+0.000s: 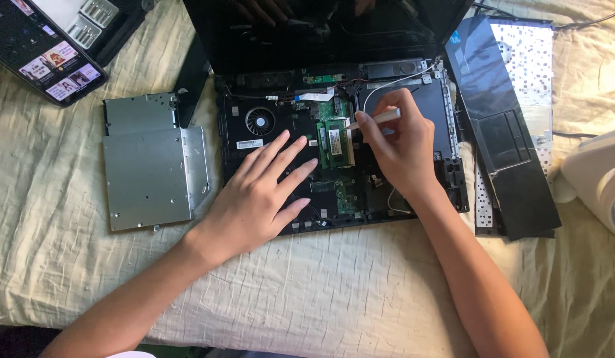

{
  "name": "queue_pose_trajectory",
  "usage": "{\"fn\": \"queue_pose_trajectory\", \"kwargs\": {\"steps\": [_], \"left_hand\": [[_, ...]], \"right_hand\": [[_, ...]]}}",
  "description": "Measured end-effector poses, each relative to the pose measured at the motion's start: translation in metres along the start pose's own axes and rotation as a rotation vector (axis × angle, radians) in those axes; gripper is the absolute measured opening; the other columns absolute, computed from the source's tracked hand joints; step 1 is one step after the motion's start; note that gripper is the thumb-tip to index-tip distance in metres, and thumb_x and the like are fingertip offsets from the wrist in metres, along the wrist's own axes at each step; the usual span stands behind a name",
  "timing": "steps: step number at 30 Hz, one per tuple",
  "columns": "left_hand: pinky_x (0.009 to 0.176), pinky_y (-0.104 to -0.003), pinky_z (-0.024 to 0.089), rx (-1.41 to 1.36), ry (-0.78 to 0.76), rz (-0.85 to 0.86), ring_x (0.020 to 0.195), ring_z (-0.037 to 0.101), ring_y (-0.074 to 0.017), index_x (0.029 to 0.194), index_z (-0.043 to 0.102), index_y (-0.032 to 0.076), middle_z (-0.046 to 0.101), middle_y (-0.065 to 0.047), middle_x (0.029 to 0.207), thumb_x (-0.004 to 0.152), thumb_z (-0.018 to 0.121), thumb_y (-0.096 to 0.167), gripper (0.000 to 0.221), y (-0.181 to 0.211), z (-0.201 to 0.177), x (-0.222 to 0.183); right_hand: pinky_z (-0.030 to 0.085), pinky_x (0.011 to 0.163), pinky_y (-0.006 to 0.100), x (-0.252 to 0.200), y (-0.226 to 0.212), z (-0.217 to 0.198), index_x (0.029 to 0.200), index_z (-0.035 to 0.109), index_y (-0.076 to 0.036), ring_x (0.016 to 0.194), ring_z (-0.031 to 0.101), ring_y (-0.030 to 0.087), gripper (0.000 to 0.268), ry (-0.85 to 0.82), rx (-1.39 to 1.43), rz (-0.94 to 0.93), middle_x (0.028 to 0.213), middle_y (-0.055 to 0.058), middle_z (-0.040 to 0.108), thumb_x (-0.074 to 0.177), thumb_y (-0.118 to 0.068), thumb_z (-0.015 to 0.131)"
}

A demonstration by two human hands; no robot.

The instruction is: Connecting internal ribbon cables and routing wires inside a laptop chassis during a repair or assembly process.

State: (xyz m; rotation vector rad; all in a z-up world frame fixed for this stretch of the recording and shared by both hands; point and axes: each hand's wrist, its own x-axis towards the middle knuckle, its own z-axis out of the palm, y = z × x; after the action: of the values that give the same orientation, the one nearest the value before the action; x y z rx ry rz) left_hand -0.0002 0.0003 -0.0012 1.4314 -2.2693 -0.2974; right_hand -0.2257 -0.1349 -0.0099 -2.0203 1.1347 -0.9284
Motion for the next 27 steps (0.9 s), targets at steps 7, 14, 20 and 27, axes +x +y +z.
{"fn": "queue_pose_trajectory", "kwargs": {"steps": [7, 14, 20, 27], "left_hand": [[0.120, -0.055, 0.034, 0.010, -0.006, -0.001, 0.152, 0.031, -0.0387, 0.145, 0.056, 0.005, 0.040, -0.020, 0.161, 0.100, 0.063, 0.030, 0.051, -0.0001, 0.0002, 0.0001], [0.120, -0.054, 0.034, 0.007, 0.000, 0.002, 0.151, 0.033, -0.0393, 0.144, 0.056, 0.005, 0.040, -0.021, 0.160, 0.100, 0.064, 0.029, 0.051, 0.0004, -0.0004, 0.0001], [0.120, -0.055, 0.034, 0.009, -0.003, 0.001, 0.151, 0.033, -0.0395, 0.145, 0.056, 0.006, 0.040, -0.020, 0.160, 0.100, 0.064, 0.030, 0.052, 0.0000, -0.0002, 0.0001], [0.121, -0.056, 0.032, -0.010, -0.024, -0.015, 0.152, 0.031, -0.0390, 0.146, 0.055, 0.006, 0.039, -0.020, 0.161, 0.100, 0.063, 0.030, 0.053, 0.0000, 0.0001, 0.0001]], "right_hand": [[0.046, 0.056, 0.025, 0.0007, 0.0001, -0.0004, 0.099, 0.050, -0.010, 0.067, 0.067, 0.010, 0.026, -0.001, 0.006, 0.004, 0.080, 0.002, 0.065, 0.103, -0.016, 0.074], [0.048, 0.058, 0.025, -0.0005, 0.0019, 0.0006, 0.099, 0.050, -0.011, 0.064, 0.069, 0.012, 0.027, -0.001, -0.032, -0.005, 0.074, 0.003, 0.067, 0.102, -0.019, 0.076], [0.045, 0.055, 0.025, 0.0001, -0.0016, -0.0007, 0.099, 0.050, -0.011, 0.062, 0.062, 0.010, 0.025, -0.007, 0.018, 0.022, 0.077, 0.003, 0.063, 0.103, -0.017, 0.074], [0.043, 0.055, 0.025, -0.0003, 0.0014, 0.0001, 0.100, 0.048, -0.010, 0.061, 0.062, 0.010, 0.027, -0.008, -0.013, -0.006, 0.079, 0.002, 0.064, 0.103, -0.018, 0.074]]}}
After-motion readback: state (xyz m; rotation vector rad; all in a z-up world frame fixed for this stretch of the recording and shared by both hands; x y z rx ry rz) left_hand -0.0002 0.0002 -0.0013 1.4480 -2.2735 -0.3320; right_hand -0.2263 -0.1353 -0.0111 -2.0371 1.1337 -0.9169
